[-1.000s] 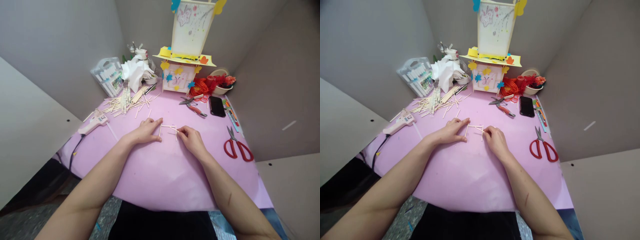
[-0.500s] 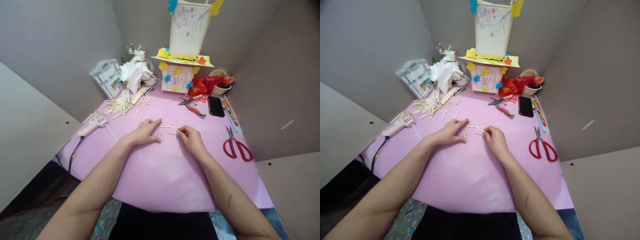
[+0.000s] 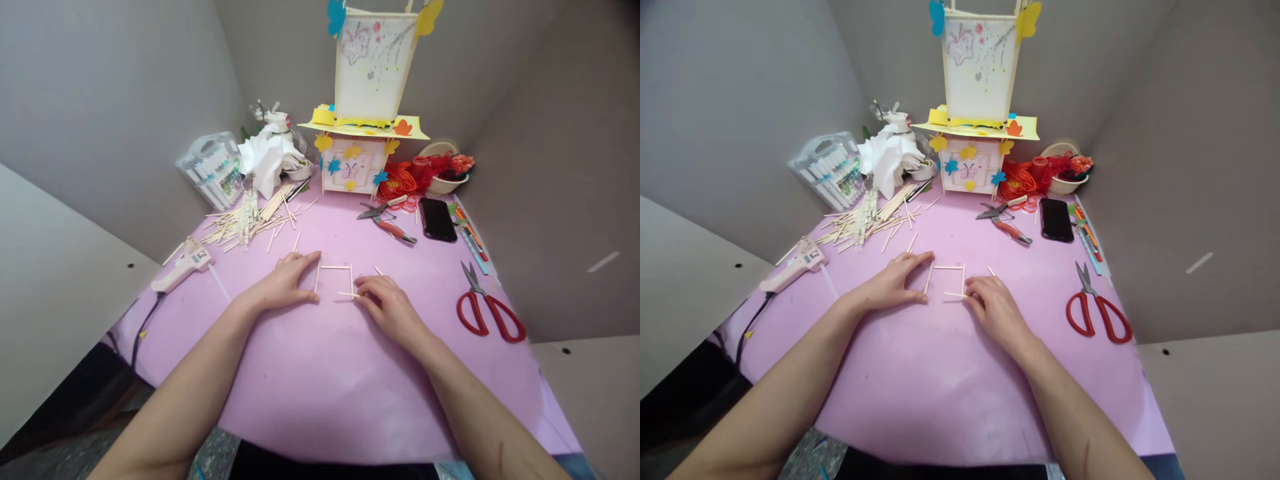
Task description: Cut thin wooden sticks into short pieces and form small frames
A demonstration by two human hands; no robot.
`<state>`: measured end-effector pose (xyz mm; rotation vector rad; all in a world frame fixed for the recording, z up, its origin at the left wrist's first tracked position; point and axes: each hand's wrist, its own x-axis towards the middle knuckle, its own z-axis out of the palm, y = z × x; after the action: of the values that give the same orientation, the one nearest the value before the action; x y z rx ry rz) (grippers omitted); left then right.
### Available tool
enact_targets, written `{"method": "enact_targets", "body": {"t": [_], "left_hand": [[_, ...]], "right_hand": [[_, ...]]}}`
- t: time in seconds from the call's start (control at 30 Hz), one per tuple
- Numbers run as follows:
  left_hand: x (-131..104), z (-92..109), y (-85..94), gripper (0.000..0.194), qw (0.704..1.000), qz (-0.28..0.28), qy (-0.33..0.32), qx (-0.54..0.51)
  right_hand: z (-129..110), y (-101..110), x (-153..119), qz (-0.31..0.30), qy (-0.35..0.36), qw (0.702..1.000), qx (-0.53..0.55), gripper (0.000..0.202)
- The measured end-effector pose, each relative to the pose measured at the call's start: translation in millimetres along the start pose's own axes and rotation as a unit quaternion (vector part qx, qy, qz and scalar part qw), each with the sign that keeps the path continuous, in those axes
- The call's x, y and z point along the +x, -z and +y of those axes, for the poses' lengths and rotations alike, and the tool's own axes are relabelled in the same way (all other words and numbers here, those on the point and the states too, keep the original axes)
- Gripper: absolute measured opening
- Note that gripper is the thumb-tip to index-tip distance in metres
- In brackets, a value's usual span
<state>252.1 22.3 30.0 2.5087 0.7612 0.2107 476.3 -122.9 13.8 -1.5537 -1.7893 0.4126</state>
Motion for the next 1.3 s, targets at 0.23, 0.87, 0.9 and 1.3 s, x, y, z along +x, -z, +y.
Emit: {"method": "enact_targets", "body": {"t": [0.23, 0.87, 0.9, 1.3], "left_hand": [[1.2, 1.7, 0.0, 0.084, 1.000, -0.004, 0.013, -0.016], [4.0, 3.5, 1.2, 0.081, 0.999, -0.016, 0.023, -0.015], [4.1, 3.7, 1.2, 0.080, 1.000, -0.017, 0.011, -0.010], [13.4, 24.4, -21.4, 0.065, 0.993, 0.003, 0.012, 0.115]], "right_hand": [[-2.8, -5.1, 0.2, -0.044, 0.049, 0.998, -0.016, 0.009], [0.9, -7.3, 2.2, -0.063, 0.025, 0.997, -0.035, 0.009], [1.1, -7.6, 2.3, -0.063, 0.026, 0.997, -0.033, 0.009], [0.5, -8.2, 1.6, -0.053, 0.030, 0.998, -0.023, 0.012]]}}
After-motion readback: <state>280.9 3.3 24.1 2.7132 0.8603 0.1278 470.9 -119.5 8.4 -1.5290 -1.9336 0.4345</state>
